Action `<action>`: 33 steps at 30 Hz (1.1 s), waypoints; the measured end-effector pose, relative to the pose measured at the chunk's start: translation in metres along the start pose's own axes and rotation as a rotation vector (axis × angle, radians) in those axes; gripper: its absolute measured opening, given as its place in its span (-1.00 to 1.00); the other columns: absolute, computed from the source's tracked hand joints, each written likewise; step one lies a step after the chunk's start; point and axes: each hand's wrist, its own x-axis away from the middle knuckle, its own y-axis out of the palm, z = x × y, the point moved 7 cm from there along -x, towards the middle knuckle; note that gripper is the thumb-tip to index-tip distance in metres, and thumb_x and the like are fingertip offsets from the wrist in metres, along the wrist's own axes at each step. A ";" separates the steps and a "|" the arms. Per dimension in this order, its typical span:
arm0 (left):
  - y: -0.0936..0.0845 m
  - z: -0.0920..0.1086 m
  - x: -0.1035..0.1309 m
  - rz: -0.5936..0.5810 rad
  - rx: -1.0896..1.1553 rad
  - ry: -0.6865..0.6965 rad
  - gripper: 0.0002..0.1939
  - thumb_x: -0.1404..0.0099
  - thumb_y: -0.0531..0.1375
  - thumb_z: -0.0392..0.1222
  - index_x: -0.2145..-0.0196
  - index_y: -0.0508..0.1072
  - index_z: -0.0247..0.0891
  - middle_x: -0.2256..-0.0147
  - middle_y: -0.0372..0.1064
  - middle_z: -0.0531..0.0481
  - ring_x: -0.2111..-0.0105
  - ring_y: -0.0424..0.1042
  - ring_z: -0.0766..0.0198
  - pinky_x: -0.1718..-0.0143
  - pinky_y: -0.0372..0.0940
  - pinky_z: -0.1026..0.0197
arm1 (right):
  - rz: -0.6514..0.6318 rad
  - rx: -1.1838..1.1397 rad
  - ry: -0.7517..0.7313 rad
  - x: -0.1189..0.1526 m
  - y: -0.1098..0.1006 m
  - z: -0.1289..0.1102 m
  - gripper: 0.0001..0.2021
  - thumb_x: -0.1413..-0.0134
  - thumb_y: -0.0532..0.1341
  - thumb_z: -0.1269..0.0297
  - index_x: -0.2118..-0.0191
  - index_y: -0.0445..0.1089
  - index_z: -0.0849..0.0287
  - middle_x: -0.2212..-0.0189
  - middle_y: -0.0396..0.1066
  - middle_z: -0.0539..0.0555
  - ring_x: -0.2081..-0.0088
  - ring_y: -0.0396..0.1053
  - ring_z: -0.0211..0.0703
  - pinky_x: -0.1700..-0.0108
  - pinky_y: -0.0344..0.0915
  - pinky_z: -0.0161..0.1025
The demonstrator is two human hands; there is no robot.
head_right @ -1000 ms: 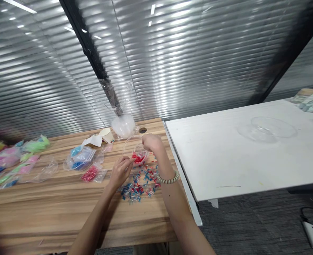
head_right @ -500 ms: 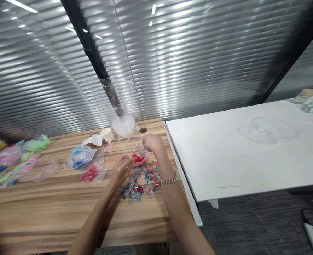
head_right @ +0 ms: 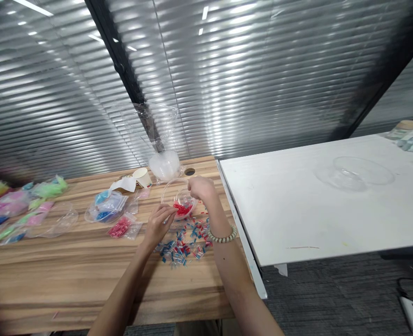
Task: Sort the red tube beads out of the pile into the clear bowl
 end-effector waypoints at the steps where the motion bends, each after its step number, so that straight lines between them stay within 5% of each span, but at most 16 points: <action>1: 0.000 0.000 0.000 0.008 0.006 0.003 -0.86 -0.30 0.13 -0.31 0.21 0.46 -0.22 0.31 0.49 -0.05 0.23 0.40 0.20 0.24 0.34 0.14 | -0.025 -0.004 -0.002 0.000 0.001 -0.001 -0.69 -0.21 0.17 0.19 -0.02 0.29 0.19 0.02 0.32 0.12 0.09 0.36 -0.09 0.09 0.37 -0.06; 10: -0.001 -0.003 -0.001 0.039 0.009 -0.025 -0.84 -0.33 0.08 -0.32 0.25 0.46 -0.21 0.31 0.46 -0.05 0.23 0.39 0.21 0.22 0.34 0.14 | -0.138 -0.042 0.016 0.004 0.004 -0.003 -0.69 -0.22 0.16 0.18 -0.01 0.30 0.21 0.03 0.33 0.12 0.10 0.37 -0.10 0.10 0.37 -0.05; 18: 0.001 -0.004 0.000 0.008 0.009 -0.057 -0.84 -0.36 0.02 -0.36 0.28 0.39 -0.24 0.32 0.43 -0.05 0.26 0.33 0.22 0.23 0.29 0.16 | -0.084 -0.055 0.024 0.008 0.001 -0.003 -0.61 -0.02 0.27 0.39 -0.01 0.41 0.03 0.30 0.55 0.06 0.19 0.46 -0.19 0.09 0.23 -0.36; 25: 0.004 -0.004 0.000 -0.015 -0.042 -0.051 -0.84 -0.37 -0.02 -0.36 0.31 0.32 -0.24 0.34 0.38 -0.04 0.28 0.31 0.23 0.24 0.26 0.18 | -0.076 -0.057 0.010 0.006 -0.002 -0.006 -0.56 0.11 0.29 0.47 0.02 0.45 0.10 0.22 0.54 0.11 0.12 0.45 -0.10 0.12 0.26 -0.33; 33: 0.004 -0.006 -0.001 -0.034 -0.035 -0.111 -0.84 -0.37 -0.07 -0.36 0.31 0.26 -0.22 0.34 0.34 -0.04 0.30 0.31 0.22 0.27 0.24 0.18 | -0.030 -0.058 -0.006 0.014 -0.003 -0.008 -0.64 0.01 0.28 0.43 0.05 0.46 -0.02 0.13 0.51 0.11 0.03 0.40 -0.11 0.07 0.25 -0.32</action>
